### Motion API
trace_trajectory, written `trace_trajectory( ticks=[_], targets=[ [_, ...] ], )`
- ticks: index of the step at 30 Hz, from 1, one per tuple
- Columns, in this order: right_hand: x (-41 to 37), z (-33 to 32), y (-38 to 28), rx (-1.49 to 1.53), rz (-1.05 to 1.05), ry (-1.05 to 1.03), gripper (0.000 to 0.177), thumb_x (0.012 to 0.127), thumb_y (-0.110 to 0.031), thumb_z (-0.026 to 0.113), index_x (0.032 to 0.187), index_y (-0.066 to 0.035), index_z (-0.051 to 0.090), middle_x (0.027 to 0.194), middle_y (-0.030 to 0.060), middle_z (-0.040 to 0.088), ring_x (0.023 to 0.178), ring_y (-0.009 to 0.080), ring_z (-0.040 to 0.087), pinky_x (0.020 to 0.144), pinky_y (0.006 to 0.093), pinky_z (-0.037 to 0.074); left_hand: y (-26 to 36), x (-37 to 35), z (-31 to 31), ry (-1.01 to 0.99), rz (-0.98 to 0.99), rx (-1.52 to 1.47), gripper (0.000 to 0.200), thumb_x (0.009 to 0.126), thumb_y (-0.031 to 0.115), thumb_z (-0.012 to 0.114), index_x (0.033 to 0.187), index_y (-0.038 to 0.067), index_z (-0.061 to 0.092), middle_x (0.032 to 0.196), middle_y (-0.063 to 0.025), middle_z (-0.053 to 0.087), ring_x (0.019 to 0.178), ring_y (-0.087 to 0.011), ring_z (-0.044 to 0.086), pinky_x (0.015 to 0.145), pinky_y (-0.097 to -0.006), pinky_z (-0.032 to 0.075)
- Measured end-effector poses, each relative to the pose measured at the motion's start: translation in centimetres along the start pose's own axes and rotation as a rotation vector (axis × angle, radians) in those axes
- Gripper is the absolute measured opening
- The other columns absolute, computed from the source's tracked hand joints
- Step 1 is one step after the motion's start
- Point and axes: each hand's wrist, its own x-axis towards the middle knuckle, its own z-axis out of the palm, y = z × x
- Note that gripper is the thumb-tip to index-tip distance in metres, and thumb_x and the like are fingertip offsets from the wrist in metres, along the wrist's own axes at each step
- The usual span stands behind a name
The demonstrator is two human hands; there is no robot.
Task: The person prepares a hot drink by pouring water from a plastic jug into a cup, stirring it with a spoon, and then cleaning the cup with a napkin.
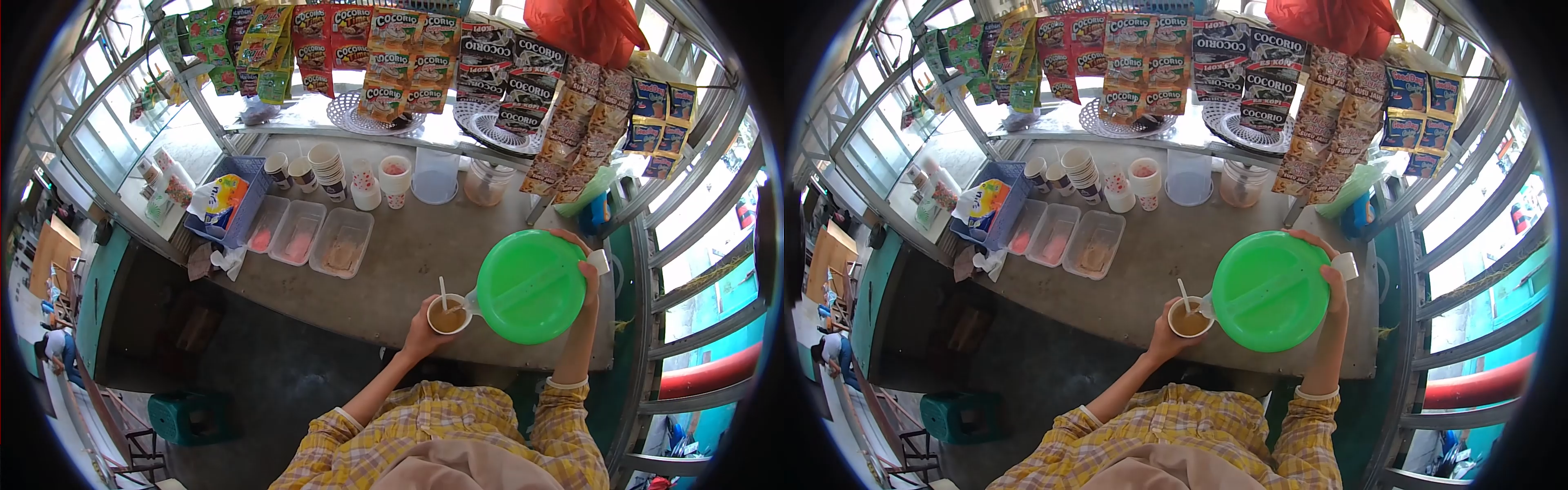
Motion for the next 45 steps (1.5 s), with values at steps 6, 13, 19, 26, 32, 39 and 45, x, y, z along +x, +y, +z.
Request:
trace_trajectory(
  ticks=[6, 13, 19, 26, 32, 39, 45],
  targets=[
    [-0.3, -5.8, 2.3, 0.095, 0.041, 0.033, 0.075, 0.073, -0.047, 0.057, 0.125, 0.007, 0.048, 0.117, 0.0196, 0.058, 0.103, 0.0251, 0.059, 0.089, 0.0333, 0.047, 1.6, 2.1, 1.3, -0.04, 0.017, -0.044, 0.079, 0.062, 0.016, 0.085, 0.126, 0.006, 0.04, 0.111, -0.0146, 0.061, 0.104, -0.0285, 0.061, 0.087, -0.0377, 0.05],
    [-1.4, -10.6, 3.5, 0.283, 0.056, 0.118, 0.082, 0.074, -0.048, 0.059, 0.135, 0.003, 0.037, 0.124, 0.0169, 0.054, 0.11, 0.0272, 0.057, 0.092, 0.039, 0.048, 3.3, 5.5, 3.0, -0.087, 0.018, -0.051, 0.08, 0.063, 0.019, 0.085, 0.127, 0.007, 0.039, 0.112, -0.0145, 0.06, 0.105, -0.0288, 0.06, 0.087, -0.0375, 0.049],
    [-1.9, -12.8, 4.2, 0.399, 0.015, 0.327, 0.08, 0.076, -0.047, 0.054, 0.137, 0.001, 0.035, 0.123, 0.0171, 0.055, 0.107, 0.029, 0.058, 0.091, 0.0401, 0.049, 0.9, 7.6, 1.7, -0.097, 0.009, 0.01, 0.08, 0.063, 0.021, 0.085, 0.126, 0.007, 0.039, 0.111, -0.0136, 0.06, 0.104, -0.0284, 0.06, 0.087, -0.0376, 0.049],
    [-0.5, -16.7, 5.2, 0.517, 0.127, 0.176, 0.079, 0.077, -0.046, 0.056, 0.137, 0.0, 0.034, 0.125, 0.0182, 0.053, 0.112, 0.0302, 0.055, 0.094, 0.0425, 0.048, -2.9, 10.6, -2.7, -0.036, -0.022, 0.052, 0.079, 0.063, 0.02, 0.085, 0.125, 0.006, 0.039, 0.11, -0.0129, 0.06, 0.104, -0.0266, 0.06, 0.087, -0.0368, 0.049],
    [-1.8, -15.4, 4.3, 0.548, 0.149, 0.271, 0.066, 0.083, -0.043, 0.052, 0.131, 0.0, 0.04, 0.12, 0.0158, 0.054, 0.111, 0.0285, 0.054, 0.093, 0.0412, 0.047, -5.7, 11.8, -4.9, -0.01, -0.014, 0.085, 0.077, 0.062, 0.018, 0.085, 0.122, 0.006, 0.039, 0.11, -0.0119, 0.058, 0.104, -0.0264, 0.059, 0.087, -0.036, 0.048],
    [-5.6, -4.9, 3.5, -0.302, -0.334, 1.576, 0.055, 0.088, -0.042, 0.048, 0.123, 0.001, 0.047, 0.111, 0.0134, 0.055, 0.109, 0.0264, 0.052, 0.091, 0.0394, 0.044, -7.7, 13.2, -5.7, 0.027, -0.013, 0.041, 0.079, 0.058, 0.013, 0.085, 0.122, 0.005, 0.039, 0.11, -0.0115, 0.057, 0.103, -0.026, 0.059, 0.089, -0.0352, 0.047],
    [-0.4, 10.4, 7.3, -0.849, -0.409, 0.757, 0.032, 0.08, -0.019, 0.058, 0.104, 0.002, 0.057, 0.089, 0.0078, 0.052, 0.084, 0.0197, 0.053, 0.079, 0.0342, 0.044, -8.9, 12.9, -6.1, -0.021, -0.007, 0.021, 0.082, 0.058, 0.011, 0.084, 0.125, 0.004, 0.037, 0.111, -0.0119, 0.057, 0.105, -0.025, 0.058, 0.09, -0.035, 0.046]
  ],
)
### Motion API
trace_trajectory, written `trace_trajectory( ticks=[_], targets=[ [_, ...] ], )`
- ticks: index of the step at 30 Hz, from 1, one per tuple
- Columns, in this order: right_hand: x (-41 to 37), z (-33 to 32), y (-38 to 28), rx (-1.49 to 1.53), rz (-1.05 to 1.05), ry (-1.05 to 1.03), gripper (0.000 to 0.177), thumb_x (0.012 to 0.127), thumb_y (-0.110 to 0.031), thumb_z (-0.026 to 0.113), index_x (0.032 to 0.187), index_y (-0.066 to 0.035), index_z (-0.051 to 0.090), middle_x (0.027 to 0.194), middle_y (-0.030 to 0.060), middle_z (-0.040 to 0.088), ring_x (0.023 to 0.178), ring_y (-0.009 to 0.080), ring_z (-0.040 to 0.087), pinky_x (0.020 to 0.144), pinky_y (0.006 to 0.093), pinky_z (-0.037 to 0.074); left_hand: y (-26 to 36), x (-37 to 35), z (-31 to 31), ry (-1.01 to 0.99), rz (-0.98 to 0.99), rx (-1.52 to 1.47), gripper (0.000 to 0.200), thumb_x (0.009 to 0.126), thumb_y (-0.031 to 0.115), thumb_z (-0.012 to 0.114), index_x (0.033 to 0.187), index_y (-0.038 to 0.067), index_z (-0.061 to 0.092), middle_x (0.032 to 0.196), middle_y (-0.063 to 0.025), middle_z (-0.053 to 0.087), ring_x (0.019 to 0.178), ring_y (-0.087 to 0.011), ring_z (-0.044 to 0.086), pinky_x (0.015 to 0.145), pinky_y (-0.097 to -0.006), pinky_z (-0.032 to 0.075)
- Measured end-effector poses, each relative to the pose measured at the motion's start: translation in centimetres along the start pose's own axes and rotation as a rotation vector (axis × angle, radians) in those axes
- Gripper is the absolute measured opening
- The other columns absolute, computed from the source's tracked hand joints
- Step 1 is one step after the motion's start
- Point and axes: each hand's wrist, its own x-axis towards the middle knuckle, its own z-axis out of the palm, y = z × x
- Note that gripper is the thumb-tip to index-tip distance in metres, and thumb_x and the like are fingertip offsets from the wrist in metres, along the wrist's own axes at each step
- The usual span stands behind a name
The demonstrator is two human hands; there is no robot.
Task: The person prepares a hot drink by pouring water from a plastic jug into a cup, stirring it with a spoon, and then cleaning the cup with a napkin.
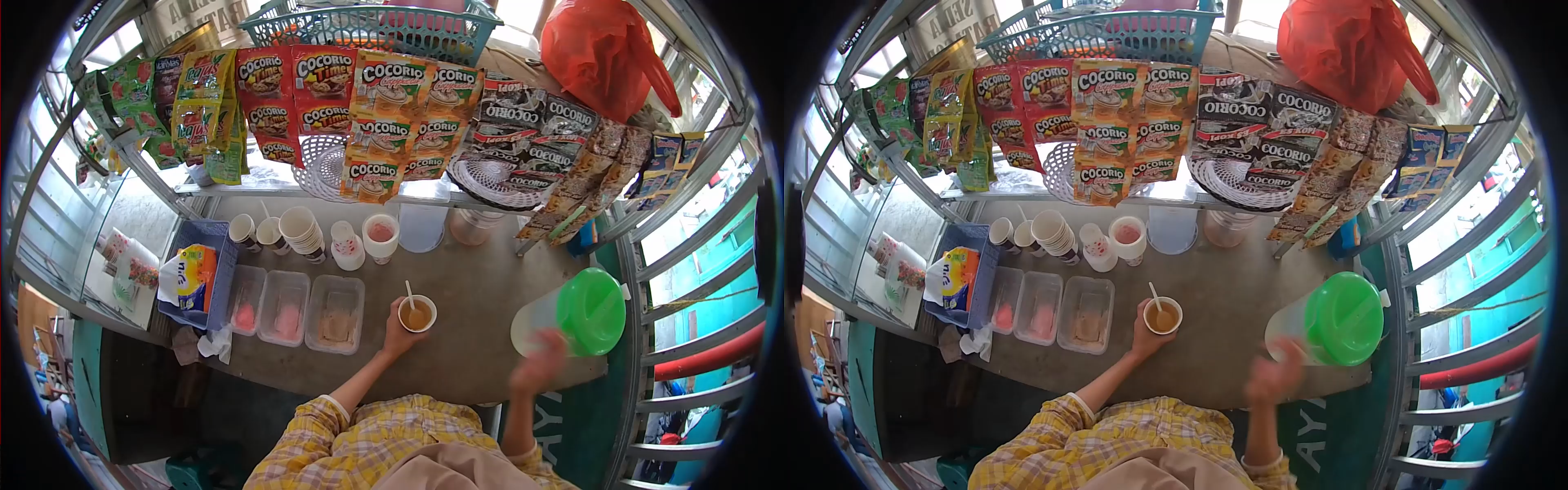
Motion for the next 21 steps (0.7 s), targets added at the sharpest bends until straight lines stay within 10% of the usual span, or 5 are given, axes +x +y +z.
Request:
trace_trajectory(
  ticks=[3, 11, 21],
  targets=[
    [1.0, 8.5, -1.9, 0.234, 0.395, -0.568, 0.044, 0.076, -0.011, 0.064, 0.119, -0.008, 0.057, 0.092, 0.0037, 0.053, 0.082, 0.0112, 0.051, 0.073, 0.0257, 0.042, -0.4, 0.0, 0.1, -0.015, -0.011, -0.106, 0.083, 0.058, 0.012, 0.084, 0.125, 0.004, 0.036, 0.114, -0.0127, 0.056, 0.106, -0.0253, 0.057, 0.091, -0.0352, 0.046],
    [-2.4, 18.0, 3.0, -0.124, -0.077, -0.818, 0.025, 0.084, -0.029, 0.062, 0.092, -0.007, 0.066, 0.083, 0.0086, 0.058, 0.081, 0.0259, 0.057, 0.071, 0.0375, 0.04, 0.6, 0.2, -0.2, -0.001, 0.008, -0.107, 0.082, 0.061, 0.014, 0.083, 0.126, 0.005, 0.035, 0.115, -0.0131, 0.056, 0.107, -0.0262, 0.057, 0.091, -0.0351, 0.046],
    [-2.6, 10.6, 1.7, -0.099, 0.029, -0.835, 0.016, 0.088, -0.018, 0.059, 0.086, -0.005, 0.068, 0.068, 0.0075, 0.061, 0.059, 0.0232, 0.055, 0.06, 0.0339, 0.039, -0.2, 0.0, -0.2, -0.019, -0.01, -0.121, 0.082, 0.062, 0.018, 0.087, 0.124, 0.005, 0.036, 0.111, -0.013, 0.058, 0.103, -0.0238, 0.06, 0.086, -0.0349, 0.049]
  ],
)
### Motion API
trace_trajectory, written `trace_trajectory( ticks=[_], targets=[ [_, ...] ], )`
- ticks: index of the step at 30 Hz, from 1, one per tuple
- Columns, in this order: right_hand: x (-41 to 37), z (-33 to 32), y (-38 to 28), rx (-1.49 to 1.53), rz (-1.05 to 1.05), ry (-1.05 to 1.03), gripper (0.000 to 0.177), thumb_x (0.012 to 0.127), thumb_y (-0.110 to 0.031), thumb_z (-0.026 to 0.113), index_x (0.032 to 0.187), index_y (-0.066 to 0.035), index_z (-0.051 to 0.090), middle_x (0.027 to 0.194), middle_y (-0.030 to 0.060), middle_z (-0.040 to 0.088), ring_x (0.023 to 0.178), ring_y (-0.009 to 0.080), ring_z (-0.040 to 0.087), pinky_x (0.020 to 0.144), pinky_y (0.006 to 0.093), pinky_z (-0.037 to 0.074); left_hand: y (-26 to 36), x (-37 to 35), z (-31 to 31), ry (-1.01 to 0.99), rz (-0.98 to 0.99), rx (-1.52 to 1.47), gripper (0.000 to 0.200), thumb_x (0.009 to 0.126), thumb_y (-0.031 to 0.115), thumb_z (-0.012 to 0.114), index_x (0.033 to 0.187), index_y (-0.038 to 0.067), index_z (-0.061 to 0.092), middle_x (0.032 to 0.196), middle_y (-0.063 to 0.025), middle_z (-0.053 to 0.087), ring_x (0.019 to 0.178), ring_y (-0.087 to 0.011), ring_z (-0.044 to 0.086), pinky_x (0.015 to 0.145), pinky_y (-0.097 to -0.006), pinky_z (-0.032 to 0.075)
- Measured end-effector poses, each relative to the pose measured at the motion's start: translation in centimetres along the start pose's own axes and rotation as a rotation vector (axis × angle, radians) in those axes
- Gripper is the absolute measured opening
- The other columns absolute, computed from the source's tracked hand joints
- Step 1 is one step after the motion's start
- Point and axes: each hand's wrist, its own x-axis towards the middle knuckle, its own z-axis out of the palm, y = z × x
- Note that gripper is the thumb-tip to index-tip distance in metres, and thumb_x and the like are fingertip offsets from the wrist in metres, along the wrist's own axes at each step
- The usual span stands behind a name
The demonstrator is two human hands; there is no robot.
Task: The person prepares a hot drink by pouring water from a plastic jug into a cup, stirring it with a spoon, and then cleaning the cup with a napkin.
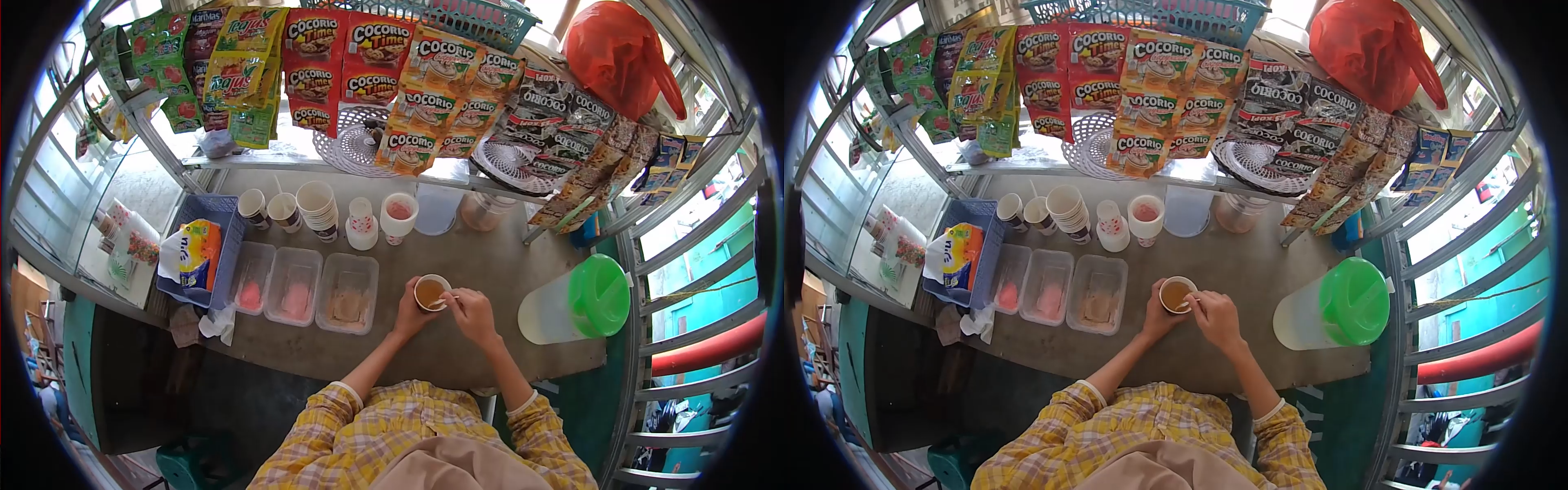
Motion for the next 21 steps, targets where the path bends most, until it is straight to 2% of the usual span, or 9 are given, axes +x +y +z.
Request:
trace_trajectory(
  ticks=[5, 21],
  targets=[
    [0.0, 1.0, -0.5, -0.037, -0.042, 0.122, 0.013, 0.087, -0.015, 0.06, 0.086, -0.005, 0.069, 0.068, 0.0073, 0.062, 0.059, 0.0228, 0.054, 0.06, 0.0339, 0.04, 0.1, 0.0, 0.1, 0.0, -0.009, -0.003, 0.08, 0.063, 0.021, 0.087, 0.123, 0.004, 0.036, 0.11, -0.0128, 0.058, 0.101, -0.0229, 0.061, 0.085, -0.0341, 0.05],
    [0.7, 1.6, -0.1, -0.046, -0.091, 0.082, 0.015, 0.087, -0.018, 0.06, 0.086, -0.006, 0.068, 0.072, 0.0064, 0.063, 0.064, 0.0222, 0.055, 0.062, 0.0348, 0.039, 0.3, -0.1, -0.1, -0.006, -0.025, -0.004, 0.08, 0.064, 0.02, 0.086, 0.124, 0.005, 0.036, 0.112, -0.0135, 0.058, 0.103, -0.0243, 0.06, 0.086, -0.0348, 0.049]
  ],
)
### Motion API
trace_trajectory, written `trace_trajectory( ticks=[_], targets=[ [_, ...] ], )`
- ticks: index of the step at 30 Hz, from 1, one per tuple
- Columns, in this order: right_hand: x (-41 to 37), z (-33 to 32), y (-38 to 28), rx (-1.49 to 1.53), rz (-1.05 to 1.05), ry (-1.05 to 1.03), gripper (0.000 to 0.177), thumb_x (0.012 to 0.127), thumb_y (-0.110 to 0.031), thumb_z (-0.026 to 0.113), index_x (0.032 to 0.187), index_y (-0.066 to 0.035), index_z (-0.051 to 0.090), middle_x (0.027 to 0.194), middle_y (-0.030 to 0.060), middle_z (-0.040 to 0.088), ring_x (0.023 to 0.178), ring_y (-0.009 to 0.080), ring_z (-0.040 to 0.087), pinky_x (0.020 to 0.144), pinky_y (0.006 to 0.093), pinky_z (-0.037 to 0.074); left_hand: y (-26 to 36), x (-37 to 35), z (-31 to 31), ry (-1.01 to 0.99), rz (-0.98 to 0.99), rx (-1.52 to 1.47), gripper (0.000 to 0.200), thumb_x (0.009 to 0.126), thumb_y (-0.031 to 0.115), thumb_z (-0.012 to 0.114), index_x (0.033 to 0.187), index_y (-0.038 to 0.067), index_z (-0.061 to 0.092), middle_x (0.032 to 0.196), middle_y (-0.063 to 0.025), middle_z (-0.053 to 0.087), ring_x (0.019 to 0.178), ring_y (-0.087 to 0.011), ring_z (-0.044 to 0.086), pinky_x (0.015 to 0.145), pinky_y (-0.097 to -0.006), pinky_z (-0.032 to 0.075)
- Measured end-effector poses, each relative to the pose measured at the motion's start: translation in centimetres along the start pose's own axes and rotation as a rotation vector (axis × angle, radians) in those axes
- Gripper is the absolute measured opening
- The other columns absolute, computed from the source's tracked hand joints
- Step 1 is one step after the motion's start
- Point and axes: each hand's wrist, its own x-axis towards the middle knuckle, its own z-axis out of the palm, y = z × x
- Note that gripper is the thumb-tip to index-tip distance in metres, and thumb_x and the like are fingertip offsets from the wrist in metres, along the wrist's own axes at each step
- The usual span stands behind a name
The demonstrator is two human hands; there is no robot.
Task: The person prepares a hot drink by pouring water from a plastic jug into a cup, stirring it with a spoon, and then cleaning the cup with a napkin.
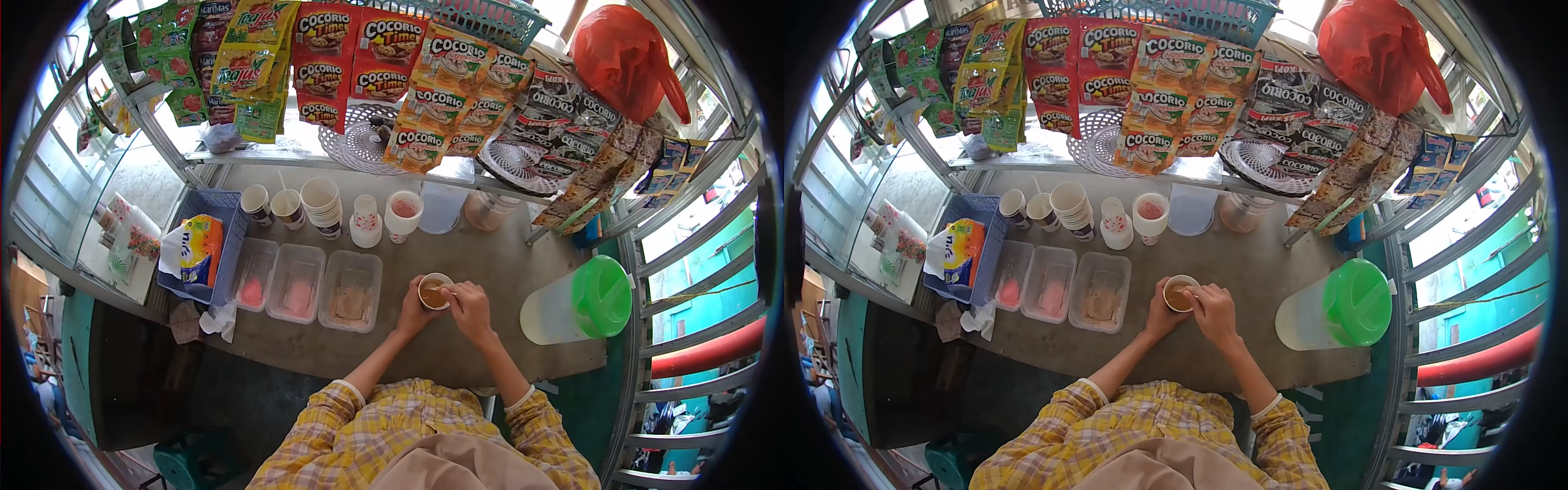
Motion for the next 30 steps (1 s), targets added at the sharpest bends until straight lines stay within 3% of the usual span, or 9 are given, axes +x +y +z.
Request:
trace_trajectory(
  ticks=[30],
  targets=[
    [-0.9, -1.1, -0.2, -0.032, 0.021, 0.005, 0.012, 0.087, -0.016, 0.06, 0.082, -0.006, 0.066, 0.072, 0.005, 0.063, 0.067, 0.0222, 0.056, 0.063, 0.0349, 0.039, -0.7, 0.0, 0.2, 0.006, 0.022, 0.04, 0.081, 0.064, 0.022, 0.086, 0.124, 0.004, 0.035, 0.11, -0.0138, 0.059, 0.103, -0.026, 0.061, 0.085, -0.0359, 0.05]
  ],
)
